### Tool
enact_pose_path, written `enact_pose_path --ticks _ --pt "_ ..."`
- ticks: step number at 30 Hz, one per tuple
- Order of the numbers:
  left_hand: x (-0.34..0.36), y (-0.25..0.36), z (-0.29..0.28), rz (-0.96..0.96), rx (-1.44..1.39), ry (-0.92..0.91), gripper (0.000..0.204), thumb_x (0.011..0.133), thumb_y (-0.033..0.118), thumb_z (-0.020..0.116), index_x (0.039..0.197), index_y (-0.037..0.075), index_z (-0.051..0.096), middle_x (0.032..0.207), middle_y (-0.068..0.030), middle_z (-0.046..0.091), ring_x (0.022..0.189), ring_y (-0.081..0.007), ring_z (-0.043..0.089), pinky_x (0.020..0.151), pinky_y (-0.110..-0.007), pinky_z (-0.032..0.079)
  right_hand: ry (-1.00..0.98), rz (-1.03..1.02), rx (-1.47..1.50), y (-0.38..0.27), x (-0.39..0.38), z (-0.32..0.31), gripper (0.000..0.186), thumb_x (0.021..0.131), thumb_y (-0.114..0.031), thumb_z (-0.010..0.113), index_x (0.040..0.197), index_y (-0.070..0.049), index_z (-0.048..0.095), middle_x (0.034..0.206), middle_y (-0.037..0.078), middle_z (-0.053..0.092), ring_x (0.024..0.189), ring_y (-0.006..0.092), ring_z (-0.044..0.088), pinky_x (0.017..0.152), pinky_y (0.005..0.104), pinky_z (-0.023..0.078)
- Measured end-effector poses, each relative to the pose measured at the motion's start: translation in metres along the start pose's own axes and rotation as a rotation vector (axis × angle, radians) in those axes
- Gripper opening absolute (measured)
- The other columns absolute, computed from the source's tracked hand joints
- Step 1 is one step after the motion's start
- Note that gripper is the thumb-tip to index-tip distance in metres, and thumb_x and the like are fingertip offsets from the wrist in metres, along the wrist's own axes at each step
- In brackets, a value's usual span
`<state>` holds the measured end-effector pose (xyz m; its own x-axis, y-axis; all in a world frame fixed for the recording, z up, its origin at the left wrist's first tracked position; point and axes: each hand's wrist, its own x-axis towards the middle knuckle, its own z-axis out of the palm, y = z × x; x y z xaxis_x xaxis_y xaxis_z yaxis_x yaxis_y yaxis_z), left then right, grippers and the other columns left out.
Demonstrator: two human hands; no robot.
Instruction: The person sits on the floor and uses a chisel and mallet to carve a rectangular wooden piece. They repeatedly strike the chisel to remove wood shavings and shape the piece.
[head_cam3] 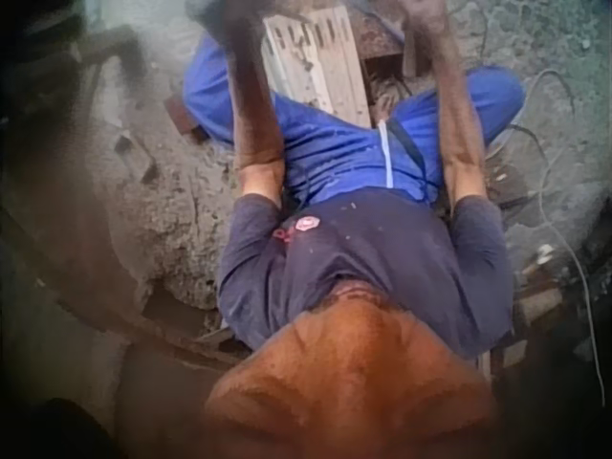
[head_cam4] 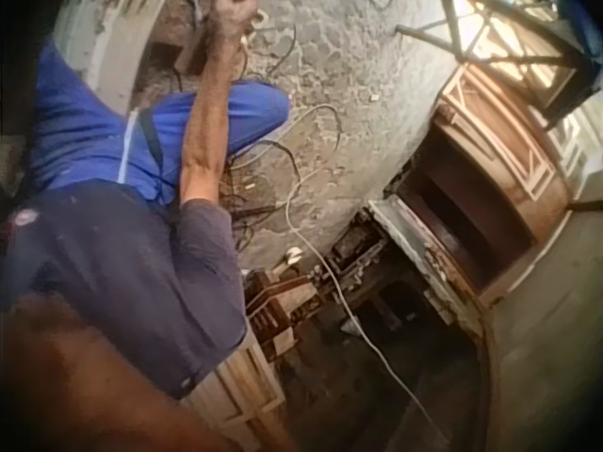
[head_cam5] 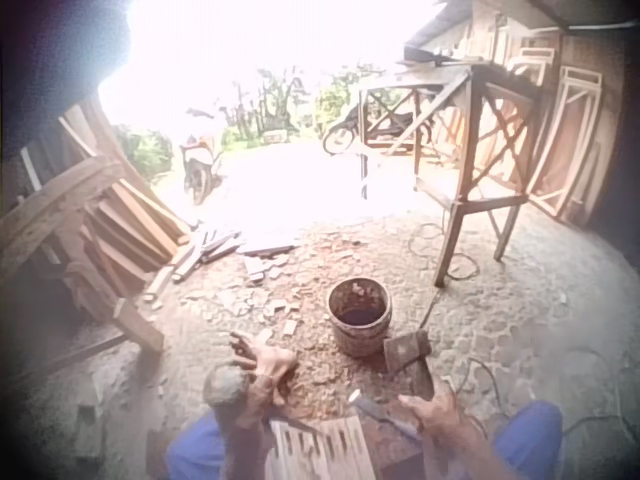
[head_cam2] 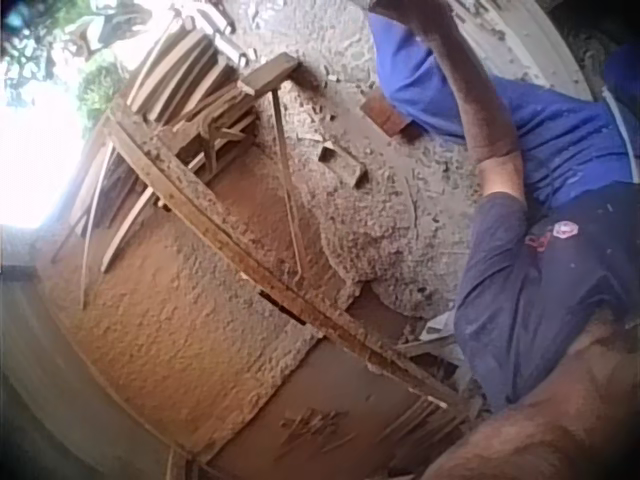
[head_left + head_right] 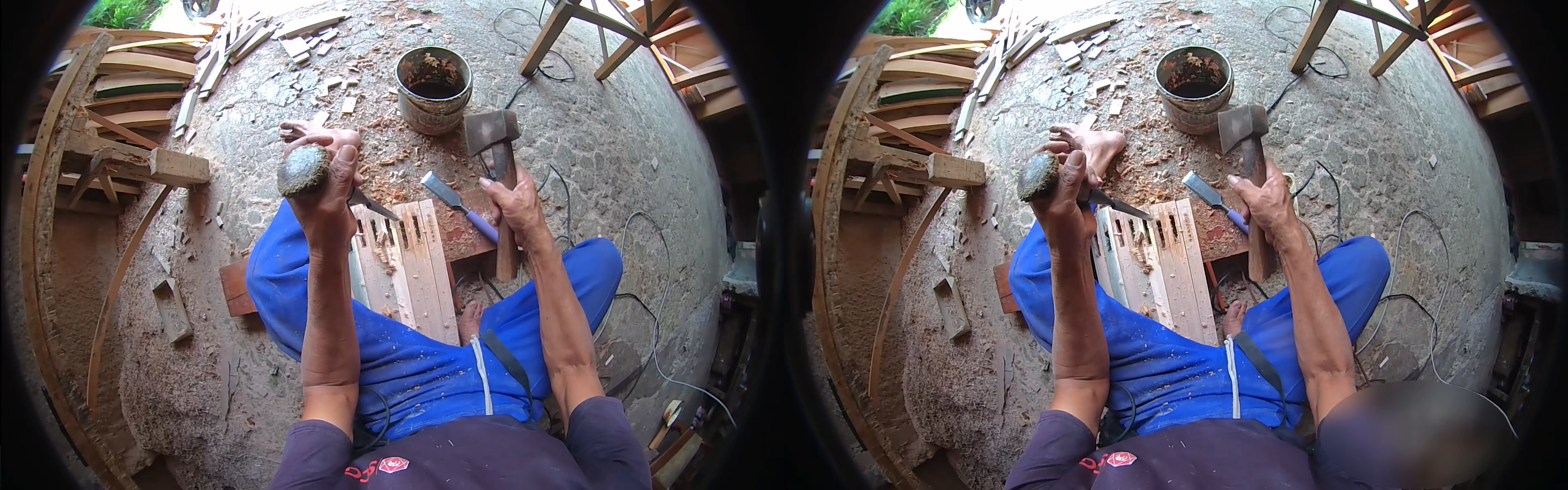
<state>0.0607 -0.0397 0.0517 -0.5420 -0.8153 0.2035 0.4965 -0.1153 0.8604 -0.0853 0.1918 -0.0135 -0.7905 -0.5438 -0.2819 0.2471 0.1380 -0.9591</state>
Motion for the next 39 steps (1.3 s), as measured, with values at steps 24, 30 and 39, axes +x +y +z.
enact_pose_path --ticks 24,30,39 --pt "-0.065 -0.05 0.048 0.04 0.479 -0.231 0.03 0.084 0.018 0.085 0.089 0.002 0.061 0.074 -0.0013 0.063 0.067 -0.0116 0.057 0.065 -0.031 0.05 -0.156 0.405 0.138 0.068 -0.1 0.003 0.036 0.089 -0.021 0.073 0.113 -0.008 0.05 0.073 -0.001 0.051 0.05 0.0066 0.053 0.041 0.0257 0.049" --pt "-0.074 -0.049 0.051 0.144 0.486 -0.257 0.022 0.087 0.006 0.08 0.084 0.007 0.059 0.069 0.0032 0.058 0.058 -0.0072 0.053 0.054 -0.025 0.046 -0.152 0.425 0.073 0.082 -0.088 0.009 0.035 0.09 -0.022 0.073 0.11 -0.007 0.049 0.077 0.0 0.051 0.051 0.0074 0.053 0.041 0.0269 0.051" --pt "-0.082 -0.059 0.043 0.172 0.579 -0.274 0.019 0.088 0.006 0.078 0.085 0.007 0.059 0.068 0.0024 0.058 0.057 -0.0071 0.054 0.052 -0.025 0.046 -0.143 0.441 0.066 0.082 -0.085 0.008 0.035 0.09 -0.022 0.072 0.11 -0.007 0.049 0.077 0.001 0.051 0.052 0.0082 0.054 0.042 0.0277 0.052"
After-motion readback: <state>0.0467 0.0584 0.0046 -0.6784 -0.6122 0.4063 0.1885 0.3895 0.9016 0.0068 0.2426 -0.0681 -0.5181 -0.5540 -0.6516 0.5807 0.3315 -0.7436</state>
